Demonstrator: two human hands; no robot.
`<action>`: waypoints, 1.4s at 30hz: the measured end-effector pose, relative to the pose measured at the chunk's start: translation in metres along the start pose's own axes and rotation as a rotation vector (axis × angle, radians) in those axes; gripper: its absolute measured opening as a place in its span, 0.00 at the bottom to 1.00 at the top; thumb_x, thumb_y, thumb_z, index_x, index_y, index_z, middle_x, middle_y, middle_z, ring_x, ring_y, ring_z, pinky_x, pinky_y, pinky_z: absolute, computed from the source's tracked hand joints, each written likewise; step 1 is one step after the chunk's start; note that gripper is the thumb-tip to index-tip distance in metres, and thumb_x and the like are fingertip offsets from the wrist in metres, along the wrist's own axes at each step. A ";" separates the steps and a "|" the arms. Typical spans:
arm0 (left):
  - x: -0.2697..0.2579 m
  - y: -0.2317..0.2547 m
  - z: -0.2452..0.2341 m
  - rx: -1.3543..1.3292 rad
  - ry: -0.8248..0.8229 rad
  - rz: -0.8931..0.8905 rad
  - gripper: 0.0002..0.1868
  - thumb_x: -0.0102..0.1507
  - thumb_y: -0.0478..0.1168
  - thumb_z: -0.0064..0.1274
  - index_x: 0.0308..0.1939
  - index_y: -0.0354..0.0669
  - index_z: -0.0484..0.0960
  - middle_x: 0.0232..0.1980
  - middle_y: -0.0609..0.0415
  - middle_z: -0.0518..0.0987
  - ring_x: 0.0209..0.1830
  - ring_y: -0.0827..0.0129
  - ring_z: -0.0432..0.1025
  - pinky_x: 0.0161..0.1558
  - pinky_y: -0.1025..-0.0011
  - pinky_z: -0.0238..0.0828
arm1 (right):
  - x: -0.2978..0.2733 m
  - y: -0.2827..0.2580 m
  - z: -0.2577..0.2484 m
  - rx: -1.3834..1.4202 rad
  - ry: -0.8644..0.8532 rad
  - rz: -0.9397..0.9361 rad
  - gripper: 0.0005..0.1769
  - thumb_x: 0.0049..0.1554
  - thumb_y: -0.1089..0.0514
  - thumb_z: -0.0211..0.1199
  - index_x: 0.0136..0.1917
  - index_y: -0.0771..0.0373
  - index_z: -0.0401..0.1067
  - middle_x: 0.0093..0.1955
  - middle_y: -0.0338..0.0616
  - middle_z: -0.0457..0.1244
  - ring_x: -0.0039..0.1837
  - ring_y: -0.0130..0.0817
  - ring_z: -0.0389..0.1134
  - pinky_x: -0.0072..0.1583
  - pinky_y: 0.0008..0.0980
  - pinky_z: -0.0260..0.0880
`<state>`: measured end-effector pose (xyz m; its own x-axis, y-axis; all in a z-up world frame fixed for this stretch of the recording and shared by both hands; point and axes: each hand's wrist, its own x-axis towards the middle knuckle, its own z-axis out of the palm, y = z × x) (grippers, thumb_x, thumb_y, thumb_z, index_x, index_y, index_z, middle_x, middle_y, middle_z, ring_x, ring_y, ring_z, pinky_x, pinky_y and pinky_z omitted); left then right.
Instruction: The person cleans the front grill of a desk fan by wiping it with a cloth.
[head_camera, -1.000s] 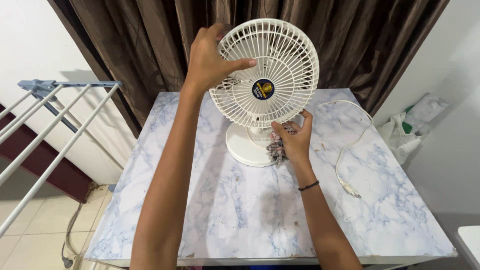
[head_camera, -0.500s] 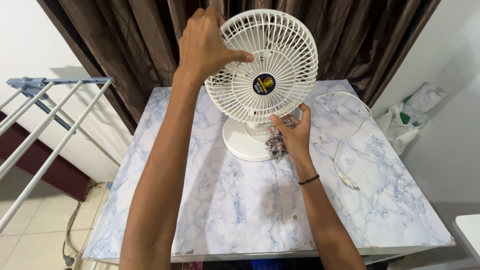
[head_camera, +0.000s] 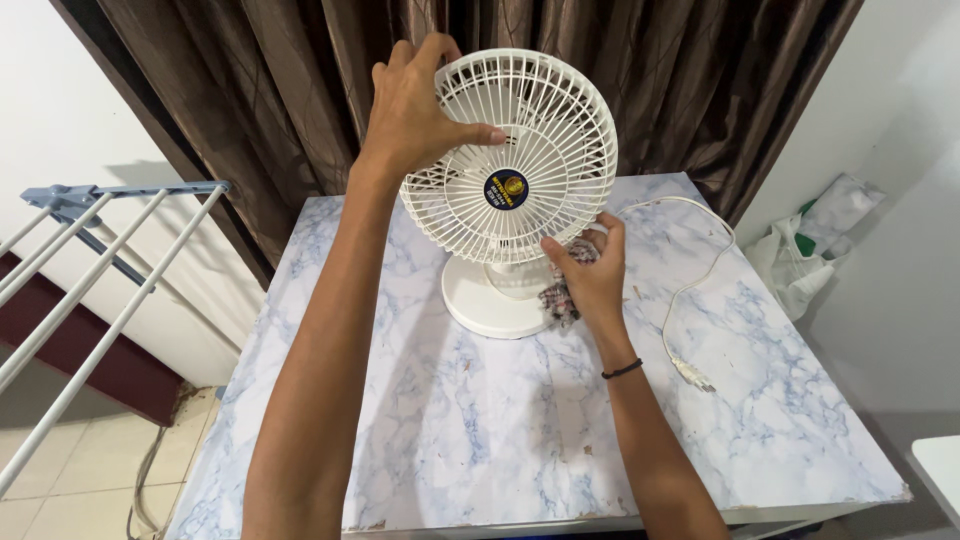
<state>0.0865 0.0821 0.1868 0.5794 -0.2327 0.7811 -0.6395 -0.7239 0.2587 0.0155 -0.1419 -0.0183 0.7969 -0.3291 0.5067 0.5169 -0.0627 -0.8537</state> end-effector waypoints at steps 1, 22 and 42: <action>0.001 0.001 0.000 -0.008 -0.021 -0.025 0.52 0.33 0.59 0.86 0.54 0.44 0.77 0.48 0.46 0.75 0.50 0.50 0.66 0.48 0.50 0.70 | 0.004 0.000 0.000 -0.022 0.006 -0.069 0.42 0.52 0.55 0.77 0.70 0.69 0.55 0.59 0.51 0.66 0.60 0.34 0.70 0.58 0.29 0.75; 0.014 0.011 -0.012 0.020 -0.128 -0.064 0.47 0.32 0.56 0.84 0.48 0.36 0.79 0.48 0.44 0.78 0.47 0.54 0.73 0.46 0.55 0.76 | 0.200 -0.167 0.007 -0.786 -0.584 -0.344 0.33 0.43 0.37 0.81 0.52 0.62 0.81 0.49 0.48 0.73 0.50 0.37 0.74 0.54 0.40 0.72; 0.008 0.010 -0.016 0.102 -0.057 0.029 0.49 0.32 0.62 0.84 0.47 0.39 0.80 0.46 0.48 0.77 0.46 0.55 0.75 0.37 0.56 0.77 | 0.233 -0.186 0.024 -1.079 -0.801 -0.309 0.36 0.41 0.31 0.80 0.43 0.67 0.78 0.33 0.45 0.68 0.33 0.35 0.69 0.36 0.32 0.68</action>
<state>0.0768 0.0837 0.2051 0.5909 -0.2886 0.7533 -0.6031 -0.7782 0.1750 0.1127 -0.1846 0.2611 0.8463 0.4354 0.3070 0.5005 -0.8473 -0.1778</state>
